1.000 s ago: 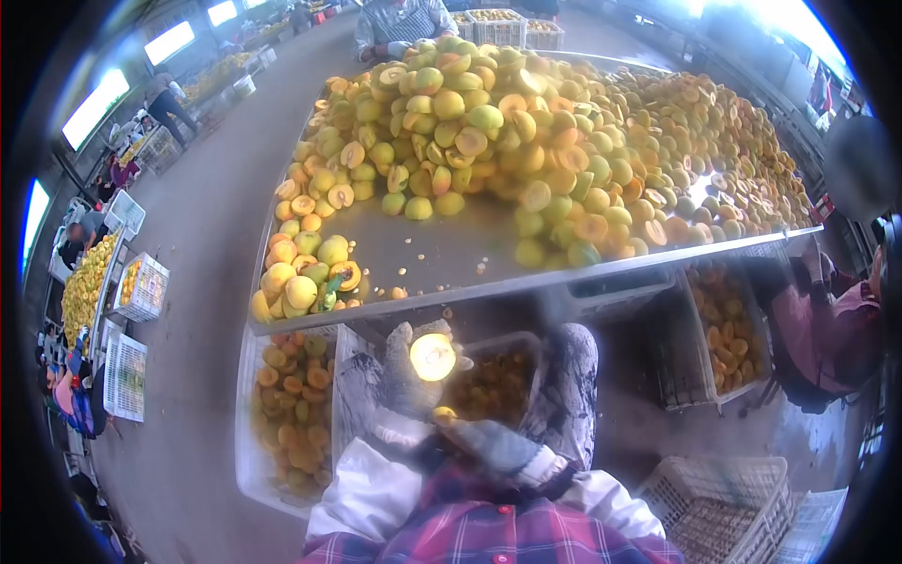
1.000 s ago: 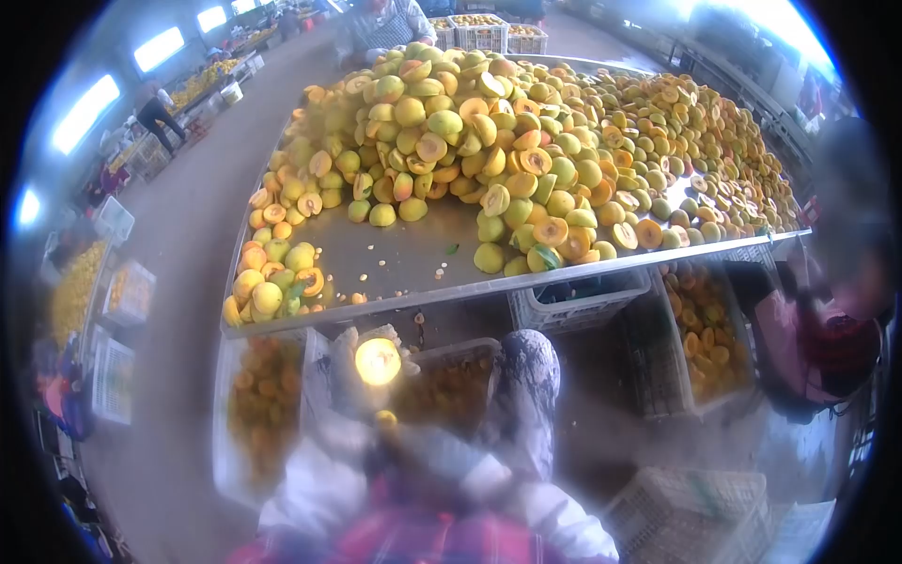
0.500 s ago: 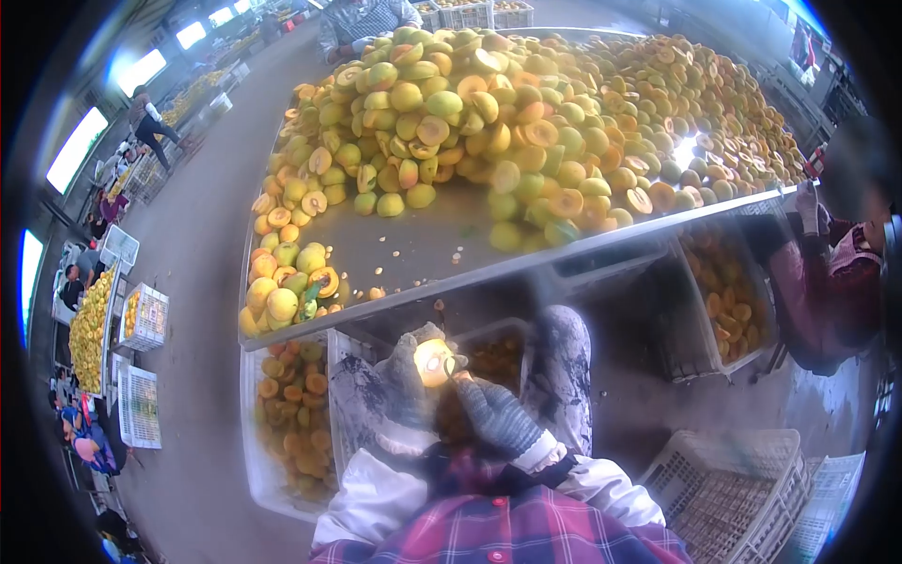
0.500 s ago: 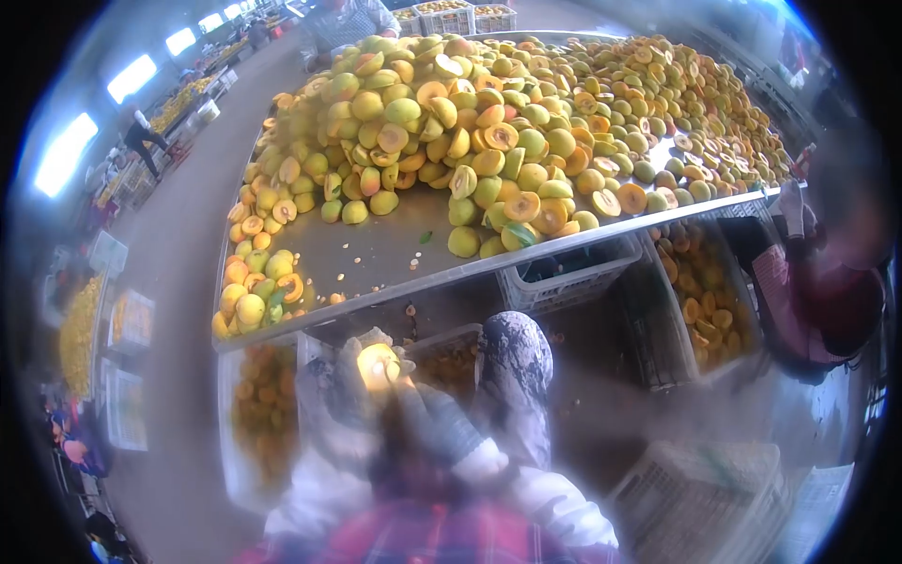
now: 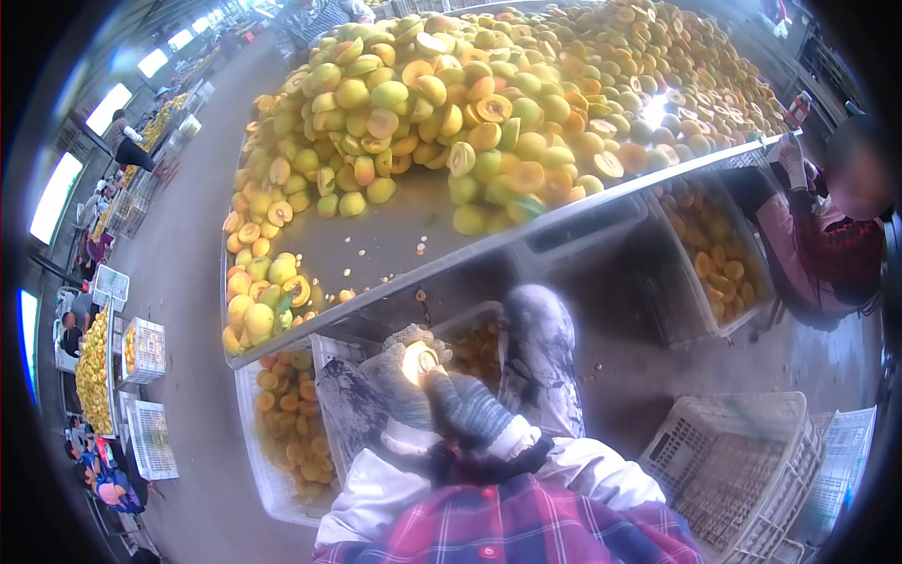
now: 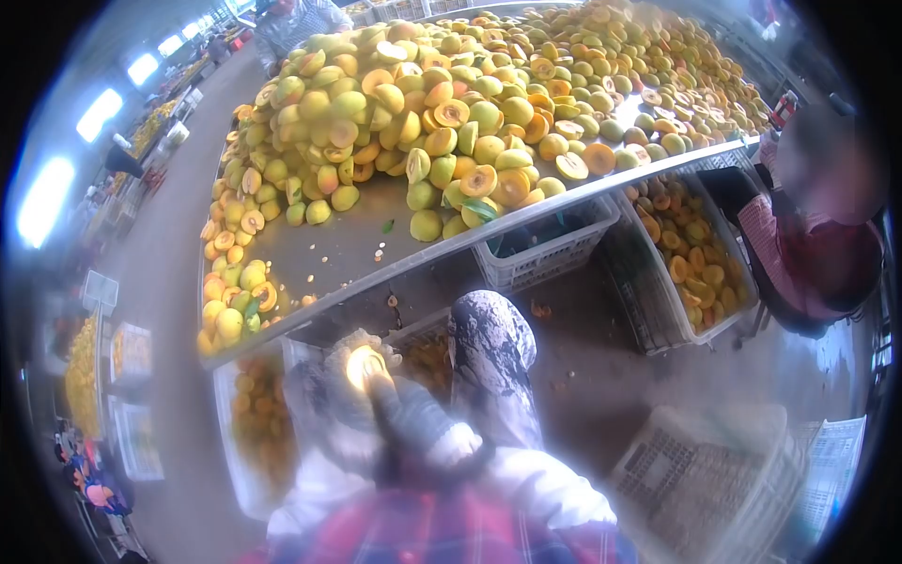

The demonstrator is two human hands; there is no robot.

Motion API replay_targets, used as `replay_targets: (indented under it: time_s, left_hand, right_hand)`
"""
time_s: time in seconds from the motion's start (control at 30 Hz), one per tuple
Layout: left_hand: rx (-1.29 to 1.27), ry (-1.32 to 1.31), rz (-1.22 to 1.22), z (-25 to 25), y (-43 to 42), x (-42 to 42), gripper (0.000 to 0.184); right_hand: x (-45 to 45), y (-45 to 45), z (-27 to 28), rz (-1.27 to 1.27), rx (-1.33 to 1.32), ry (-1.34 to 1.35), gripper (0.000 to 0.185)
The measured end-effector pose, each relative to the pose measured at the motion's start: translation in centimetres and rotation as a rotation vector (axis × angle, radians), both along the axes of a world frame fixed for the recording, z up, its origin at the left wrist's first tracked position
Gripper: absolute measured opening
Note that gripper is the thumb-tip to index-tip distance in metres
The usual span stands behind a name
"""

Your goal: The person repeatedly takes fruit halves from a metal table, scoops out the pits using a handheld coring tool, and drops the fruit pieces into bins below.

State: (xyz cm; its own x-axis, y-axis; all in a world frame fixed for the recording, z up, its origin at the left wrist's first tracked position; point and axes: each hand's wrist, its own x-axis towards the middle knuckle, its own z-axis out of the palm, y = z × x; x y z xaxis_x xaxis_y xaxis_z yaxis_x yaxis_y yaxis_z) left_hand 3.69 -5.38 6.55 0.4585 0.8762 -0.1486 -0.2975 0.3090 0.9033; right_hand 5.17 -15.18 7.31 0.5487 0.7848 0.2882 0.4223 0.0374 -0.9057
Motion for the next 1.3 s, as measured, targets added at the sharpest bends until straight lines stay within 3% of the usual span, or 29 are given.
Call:
replay_targets:
  time_s: [0.1,0.13,0.17,0.2,0.23,0.27,0.3,0.33,0.37,0.4,0.47,0.57,0.6,0.63,0.7,0.73,0.77,0.83,0.9,0.97,1.0,1.03,1.07,1.1,1.13,1.17,1.23,1.27,1.3]
  left_hand:
    - [-0.069,0.121,-0.03,0.2,0.2,0.1,0.021]
    - [-0.068,0.124,-0.032,0.4,0.7,0.2,0.021]
    - [-0.259,0.173,-0.045,0.7,1.4,0.3,0.021]
    - [-0.45,0.222,-0.058,0.9,1.8,0.4,0.022]
    - [-0.449,0.222,-0.06,1.1,0.9,0.4,0.022]
    - [-0.279,0.136,0.02,1.4,-0.7,0.5,0.025]
    - [-0.108,0.047,0.098,1.6,-1.6,0.4,0.027]
    - [-0.106,0.046,0.093,1.5,-1.4,0.3,0.027]
    - [-0.159,0.034,-0.022,1.3,-0.9,0.0,0.028]
    - [-0.213,0.025,-0.136,1.0,-0.2,-0.4,0.03]
    - [-0.32,0.006,-0.358,0.6,1.2,-1.2,0.033]
    - [-0.359,-0.001,-0.538,0.7,2.2,-1.6,0.036]
    - [-0.348,0.002,-0.606,0.8,2.3,-1.8,0.038]
    - [-0.336,0.005,-0.675,1.0,2.5,-1.8,0.039]
    - [-0.308,0.009,-0.813,1.4,3.2,-1.6,0.042]
    - [-0.251,-0.045,-1.068,1.3,4.3,-1.1,0.044]
    - [-0.245,-0.05,-1.057,1.4,4.4,-1.4,0.044]
    - [-0.412,0.274,-0.87,1.5,4.4,-1.5,0.053]
    - [-0.284,0.247,-0.749,1.2,3.9,-1.4,0.05]
    - [-0.15,0.216,-0.633,1.4,3.9,-1.2,0.048]
    - [-0.152,0.254,-0.63,1.8,4.0,-1.5,0.049]
    - [-0.157,0.297,-0.625,2.1,4.0,-1.9,0.05]
    - [-0.157,0.303,-0.624,2.6,4.0,-2.2,0.05]
    - [0.018,0.392,-0.671,3.5,4.0,-2.2,0.05]
    - [0.197,0.474,-0.714,4.1,4.0,-2.1,0.051]
    - [0.203,0.467,-0.713,4.4,4.1,-1.8,0.051]
    - [0.15,0.393,-0.695,5.1,4.0,-1.1,0.054]
    - [0.156,0.38,-0.691,5.6,3.9,-0.9,0.054]
    - [0.137,0.393,-0.651,6.1,3.7,-0.9,0.052]
  right_hand:
    - [-0.1,0.2,-0.9,-0.017,0.06,0.006,0.046]
    - [-0.3,0.7,-2.2,-0.031,0.042,0.178,0.039]
    - [-0.5,0.9,-3.2,-0.046,0.024,0.352,0.033]
    - [-0.3,0.7,-2.4,-0.048,0.025,0.355,0.033]
    - [0.1,0.1,-1.1,0.013,-0.055,0.471,0.037]
    - [0.3,-0.1,-0.3,0.076,-0.135,0.586,0.043]
    - [0.1,-0.1,-0.7,0.075,-0.133,0.585,0.043]
    - [-0.4,0.1,-1.4,-0.022,-0.03,0.395,0.036]
    - [-0.6,0.2,-1.7,-0.119,0.071,0.205,0.032]
    - [-0.6,0.0,-1.5,-0.124,0.072,0.204,0.032]
    - [-0.4,-0.6,-0.8,0.001,-0.025,0.729,0.034]
    - [0.4,-0.7,-1.0,0.108,0.094,0.837,0.034]
    - [1.0,-1.2,1.1,0.186,0.197,1.355,0.032]
    - [2.1,-1.7,1.1,0.188,0.198,1.356,0.032]
    - [3.8,-3.2,0.9,0.399,-0.169,0.67,0.034]
    - [3.4,-3.7,1.1,0.255,-0.161,0.72,0.052]
    - [3.0,-3.8,1.5,0.266,-0.164,0.714,0.052]
    - [2.6,-3.6,2.1,0.217,-0.216,0.784,0.055]
    - [1.5,-2.3,0.5,0.196,-0.239,0.74,0.053]
    - [-0.1,-1.4,-0.1,0.212,0.048,1.283,0.039]
    - [-1.5,-1.8,1.2,0.134,0.388,1.8,0.036]
    - [-1.1,-1.7,1.1,0.135,0.39,1.804,0.036]
    - [-0.5,-1.5,0.8,0.236,0.163,1.262,0.033]
    - [-0.1,-1.3,0.1,0.312,-0.047,0.707,0.031]
    - [0.4,-1.1,-1.8,0.43,0.064,0.711,0.026]
    - [0.2,-1.0,-3.2,0.43,0.065,0.701,0.026]
    - [0.6,-0.5,-1.2,0.397,0.081,1.012,0.025]
    - [0.6,-0.8,0.0,0.426,0.019,0.685,0.024]
    - [-0.2,-2.1,8.2,0.21,-0.077,1.22,0.026]
